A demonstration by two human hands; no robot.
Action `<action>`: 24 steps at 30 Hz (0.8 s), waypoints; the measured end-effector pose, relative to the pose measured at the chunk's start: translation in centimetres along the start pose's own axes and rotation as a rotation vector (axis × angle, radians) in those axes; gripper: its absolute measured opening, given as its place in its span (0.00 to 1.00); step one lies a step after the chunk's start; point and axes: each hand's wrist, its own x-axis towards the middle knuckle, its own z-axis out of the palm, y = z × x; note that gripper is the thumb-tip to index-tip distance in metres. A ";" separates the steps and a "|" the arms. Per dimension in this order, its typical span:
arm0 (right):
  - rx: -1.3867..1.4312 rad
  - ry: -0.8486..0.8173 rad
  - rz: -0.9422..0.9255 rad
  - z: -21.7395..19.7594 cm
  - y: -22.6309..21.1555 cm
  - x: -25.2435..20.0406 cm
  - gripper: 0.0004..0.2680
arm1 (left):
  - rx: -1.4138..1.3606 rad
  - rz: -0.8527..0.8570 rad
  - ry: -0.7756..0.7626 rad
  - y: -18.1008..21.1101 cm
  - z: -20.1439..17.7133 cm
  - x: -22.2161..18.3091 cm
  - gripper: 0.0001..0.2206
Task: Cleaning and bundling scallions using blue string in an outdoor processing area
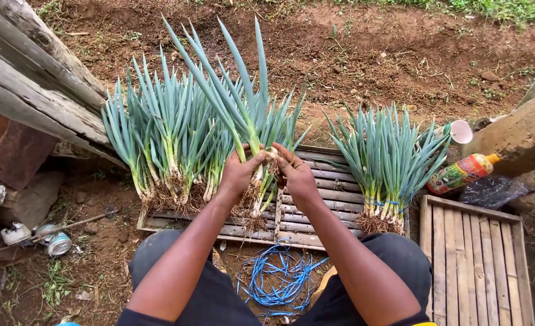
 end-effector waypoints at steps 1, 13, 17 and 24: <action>-0.001 0.000 0.003 -0.2 0.1 0.0 0.15 | -0.001 -0.003 0.002 0.2 0.0 -0.3 0.21; 0.350 0.159 -0.024 0.1 -1.8 0.3 0.15 | 0.091 -0.037 0.144 3.1 0.7 -1.2 0.22; 0.249 0.104 -0.126 0.3 -1.5 0.5 0.14 | -0.020 -0.119 0.041 5.2 1.8 -2.3 0.23; -0.129 -0.122 -0.222 1.5 -0.6 -1.1 0.16 | 0.033 -0.067 0.139 2.8 0.7 -0.4 0.32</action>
